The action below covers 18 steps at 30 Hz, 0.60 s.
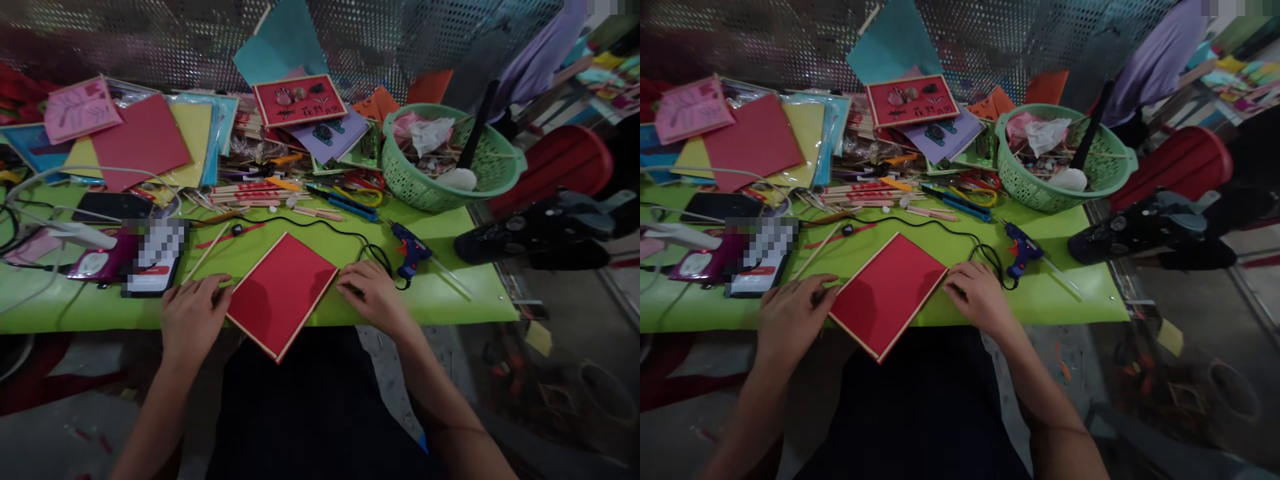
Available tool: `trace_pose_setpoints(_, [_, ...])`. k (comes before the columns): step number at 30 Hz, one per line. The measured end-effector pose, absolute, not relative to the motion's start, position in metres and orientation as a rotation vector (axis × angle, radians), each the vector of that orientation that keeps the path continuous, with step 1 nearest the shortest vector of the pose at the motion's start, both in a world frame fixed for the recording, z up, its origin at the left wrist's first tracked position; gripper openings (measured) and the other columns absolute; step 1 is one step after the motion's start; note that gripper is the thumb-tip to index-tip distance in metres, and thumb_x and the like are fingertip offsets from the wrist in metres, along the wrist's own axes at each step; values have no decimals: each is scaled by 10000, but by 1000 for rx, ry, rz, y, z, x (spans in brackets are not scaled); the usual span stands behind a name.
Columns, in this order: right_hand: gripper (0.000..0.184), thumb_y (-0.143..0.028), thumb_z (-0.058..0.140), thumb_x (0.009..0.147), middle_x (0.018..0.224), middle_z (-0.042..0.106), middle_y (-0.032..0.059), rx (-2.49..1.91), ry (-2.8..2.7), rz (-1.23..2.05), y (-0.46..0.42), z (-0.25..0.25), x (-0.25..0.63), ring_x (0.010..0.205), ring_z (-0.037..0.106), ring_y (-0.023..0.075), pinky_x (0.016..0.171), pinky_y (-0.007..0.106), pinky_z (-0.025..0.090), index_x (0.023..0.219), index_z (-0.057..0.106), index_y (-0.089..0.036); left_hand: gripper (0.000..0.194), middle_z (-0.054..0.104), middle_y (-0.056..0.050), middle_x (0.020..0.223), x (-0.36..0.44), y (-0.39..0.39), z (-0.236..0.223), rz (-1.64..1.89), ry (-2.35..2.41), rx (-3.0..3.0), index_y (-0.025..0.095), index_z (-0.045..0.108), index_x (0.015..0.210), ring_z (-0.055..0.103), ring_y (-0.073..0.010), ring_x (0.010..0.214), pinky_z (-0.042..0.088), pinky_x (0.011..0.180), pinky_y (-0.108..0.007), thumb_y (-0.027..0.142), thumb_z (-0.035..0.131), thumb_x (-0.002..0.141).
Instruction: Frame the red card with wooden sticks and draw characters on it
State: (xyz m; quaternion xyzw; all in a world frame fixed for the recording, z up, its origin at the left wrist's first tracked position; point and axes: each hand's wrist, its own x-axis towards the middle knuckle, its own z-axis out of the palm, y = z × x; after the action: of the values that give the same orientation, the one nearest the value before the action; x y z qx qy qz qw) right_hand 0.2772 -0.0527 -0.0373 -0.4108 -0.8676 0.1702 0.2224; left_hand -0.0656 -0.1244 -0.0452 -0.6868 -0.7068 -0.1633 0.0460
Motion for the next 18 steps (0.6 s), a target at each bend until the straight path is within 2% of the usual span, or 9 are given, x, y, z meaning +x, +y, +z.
trace_pose_setpoints(3, [126, -264, 607, 995, 1119, 748, 79, -1114, -2439, 494, -54, -38, 267, 1050, 670, 252, 912, 417, 488, 1057, 712, -233, 173, 760, -24, 835, -61, -128, -48, -512, -2141, -2130, 278, 674, 1075, 711, -263, 865, 417, 867, -419, 333, 528, 999])
trace_pose_setpoints(11, [341, -309, 610, 989, 1250, 711, 120, -1199, -2498, 328, -42, -47, 253, 1137, 631, 310, 956, 480, 501, 1314, 660, -220, 188, 742, -7, 775, -47, -131, -48, -607, -2139, -2211, 236, 696, 1089, 701, -246, 789, 421, 849, -412, 328, 559, 999])
trace_pose_setpoints(18, [401, -327, 578, 1005, 1304, 683, 142, -1229, -2454, 282, -35, -56, 249, 1183, 608, 336, 996, 518, 501, 1382, 613, -194, 167, 756, -24, 806, -38, -116, -50, -610, -2174, -2199, 239, 701, 1062, 698, -250, 829, 413, 885, -423, 318, 570, 995])
